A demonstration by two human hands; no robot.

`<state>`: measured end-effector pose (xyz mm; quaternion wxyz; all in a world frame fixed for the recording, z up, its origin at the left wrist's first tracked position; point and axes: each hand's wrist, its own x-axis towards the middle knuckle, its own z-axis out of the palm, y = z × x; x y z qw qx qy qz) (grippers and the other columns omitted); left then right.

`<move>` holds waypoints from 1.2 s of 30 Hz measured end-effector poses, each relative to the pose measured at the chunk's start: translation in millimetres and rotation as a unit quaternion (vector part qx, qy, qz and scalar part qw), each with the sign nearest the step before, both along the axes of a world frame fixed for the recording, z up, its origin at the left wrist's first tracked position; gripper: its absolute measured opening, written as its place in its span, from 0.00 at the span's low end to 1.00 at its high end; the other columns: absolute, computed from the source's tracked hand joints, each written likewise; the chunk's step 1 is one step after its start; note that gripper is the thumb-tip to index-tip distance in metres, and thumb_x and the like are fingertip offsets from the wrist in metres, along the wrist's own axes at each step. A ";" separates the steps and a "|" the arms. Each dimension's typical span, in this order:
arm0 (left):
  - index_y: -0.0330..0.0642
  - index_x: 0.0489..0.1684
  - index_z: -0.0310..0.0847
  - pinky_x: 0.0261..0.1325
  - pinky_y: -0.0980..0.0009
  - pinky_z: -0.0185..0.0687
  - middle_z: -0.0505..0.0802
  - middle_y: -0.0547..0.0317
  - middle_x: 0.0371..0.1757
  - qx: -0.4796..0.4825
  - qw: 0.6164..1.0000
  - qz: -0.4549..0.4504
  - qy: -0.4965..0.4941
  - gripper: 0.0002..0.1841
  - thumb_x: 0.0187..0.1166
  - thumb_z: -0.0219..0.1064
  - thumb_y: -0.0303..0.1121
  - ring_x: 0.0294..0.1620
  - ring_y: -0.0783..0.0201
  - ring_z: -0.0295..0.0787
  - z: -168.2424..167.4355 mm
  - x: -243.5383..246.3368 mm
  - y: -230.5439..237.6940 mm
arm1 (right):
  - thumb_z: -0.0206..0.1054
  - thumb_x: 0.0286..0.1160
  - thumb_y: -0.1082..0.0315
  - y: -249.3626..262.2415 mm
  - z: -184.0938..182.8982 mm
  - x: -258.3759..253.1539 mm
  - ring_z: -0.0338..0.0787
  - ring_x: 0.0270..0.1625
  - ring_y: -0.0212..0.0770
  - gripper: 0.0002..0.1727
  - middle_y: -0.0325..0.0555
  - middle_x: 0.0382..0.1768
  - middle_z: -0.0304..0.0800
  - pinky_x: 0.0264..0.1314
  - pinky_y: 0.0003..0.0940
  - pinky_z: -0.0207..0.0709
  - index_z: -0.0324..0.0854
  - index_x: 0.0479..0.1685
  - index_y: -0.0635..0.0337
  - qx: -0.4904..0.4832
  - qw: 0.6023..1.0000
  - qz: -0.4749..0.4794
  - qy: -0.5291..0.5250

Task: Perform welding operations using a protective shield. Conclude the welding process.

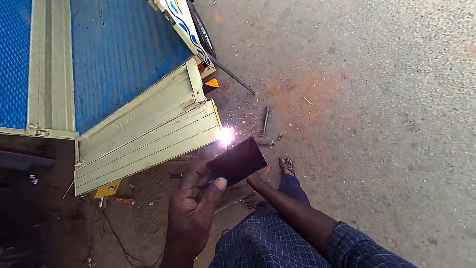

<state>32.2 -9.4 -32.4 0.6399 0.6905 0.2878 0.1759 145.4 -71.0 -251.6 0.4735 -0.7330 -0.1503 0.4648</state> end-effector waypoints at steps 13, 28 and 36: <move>0.39 0.73 0.75 0.57 0.40 0.94 0.90 0.34 0.60 -0.007 1.000 0.005 -0.004 0.19 0.84 0.64 0.26 0.53 0.34 0.94 -0.4 -0.7 0.5 | 0.55 0.91 0.56 3.2 -44.9 -24.4 0.92 0.41 0.58 0.29 0.70 0.41 0.89 0.44 0.46 0.85 0.74 0.66 0.82 0.106 0.968 -0.098 -0.206; 0.39 0.72 0.76 0.56 0.40 0.94 0.90 0.34 0.58 -0.007 1.000 -0.008 -0.004 0.18 0.85 0.63 0.26 0.52 0.35 0.94 0.2 -0.8 0.6 | 0.55 0.91 0.48 11.4 -101.0 -38.6 0.91 0.51 0.64 0.31 0.66 0.50 0.89 0.54 0.66 0.81 0.67 0.80 0.63 -0.002 0.997 -0.022 -0.073; 0.38 0.73 0.75 0.57 0.39 0.93 0.90 0.33 0.60 -0.012 1.000 -0.011 -0.018 0.19 0.85 0.63 0.25 0.53 0.33 0.93 -0.6 -0.7 -0.4 | 0.56 0.90 0.48 14.5 -107.8 -39.1 0.90 0.55 0.66 0.32 0.67 0.54 0.88 0.57 0.68 0.79 0.65 0.83 0.59 0.004 0.998 -0.033 -0.060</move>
